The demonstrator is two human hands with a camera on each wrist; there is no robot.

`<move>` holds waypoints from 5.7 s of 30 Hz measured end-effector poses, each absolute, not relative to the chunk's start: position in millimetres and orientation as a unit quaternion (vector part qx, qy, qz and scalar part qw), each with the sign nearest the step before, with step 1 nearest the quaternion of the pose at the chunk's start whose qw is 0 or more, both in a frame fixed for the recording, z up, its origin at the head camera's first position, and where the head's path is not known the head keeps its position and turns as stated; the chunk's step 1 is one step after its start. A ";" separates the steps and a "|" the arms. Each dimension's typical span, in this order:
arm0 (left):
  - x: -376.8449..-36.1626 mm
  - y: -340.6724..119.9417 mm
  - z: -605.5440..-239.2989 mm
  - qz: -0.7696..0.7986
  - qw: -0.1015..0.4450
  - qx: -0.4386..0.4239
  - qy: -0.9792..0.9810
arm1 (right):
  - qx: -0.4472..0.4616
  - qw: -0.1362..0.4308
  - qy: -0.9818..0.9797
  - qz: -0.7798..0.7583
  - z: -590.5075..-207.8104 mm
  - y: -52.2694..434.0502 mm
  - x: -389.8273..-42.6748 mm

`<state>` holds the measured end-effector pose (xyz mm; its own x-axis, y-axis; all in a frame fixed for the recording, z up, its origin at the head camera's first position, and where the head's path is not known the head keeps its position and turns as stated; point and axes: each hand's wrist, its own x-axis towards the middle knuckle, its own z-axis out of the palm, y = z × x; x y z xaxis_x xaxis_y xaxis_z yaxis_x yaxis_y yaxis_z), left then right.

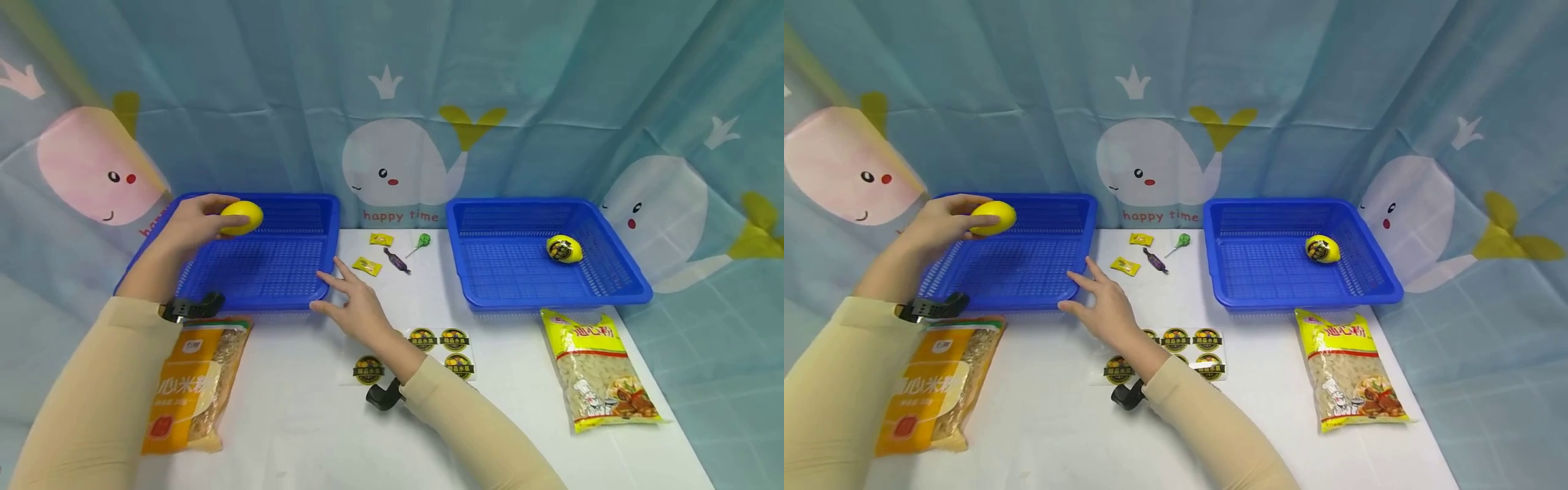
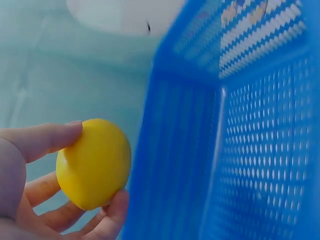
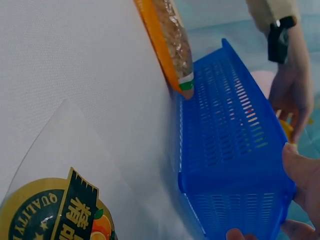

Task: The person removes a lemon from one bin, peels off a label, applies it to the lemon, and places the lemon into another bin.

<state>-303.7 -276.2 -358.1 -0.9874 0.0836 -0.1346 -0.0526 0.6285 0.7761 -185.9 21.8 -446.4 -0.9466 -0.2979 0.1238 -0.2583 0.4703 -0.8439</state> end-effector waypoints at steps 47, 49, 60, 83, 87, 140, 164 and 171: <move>-170.0 -90.8 -408.3 0.593 0.104 0.161 0.782 | -0.184 -0.071 0.733 -0.651 -431.1 125.2 -156.6; -170.2 -85.5 -412.6 0.590 0.104 0.155 0.785 | -0.177 -0.070 0.737 -0.649 -434.8 130.4 -157.2; -175.2 -55.6 -443.6 0.565 0.096 0.079 0.816 | -0.091 -0.014 0.812 -0.577 -451.9 150.4 -163.1; -209.2 -41.3 -489.6 0.559 0.121 0.033 0.820 | -0.013 0.046 0.846 -0.531 -489.2 156.2 -194.6; -209.1 -41.7 -489.2 0.564 0.129 0.022 0.815 | -0.012 0.050 0.840 -0.539 -490.5 157.2 -195.1; -139.1 -90.9 -474.5 0.465 0.071 0.086 0.878 | -0.084 0.181 0.860 -0.470 -465.4 167.8 -161.0; -126.7 -103.7 -439.5 0.476 0.127 0.144 0.858 | -0.093 0.190 0.882 -0.420 -473.5 175.1 -170.6; -132.5 -102.7 -445.9 0.540 0.194 0.102 0.813 | -0.136 0.133 0.928 -0.319 -477.7 153.5 -167.3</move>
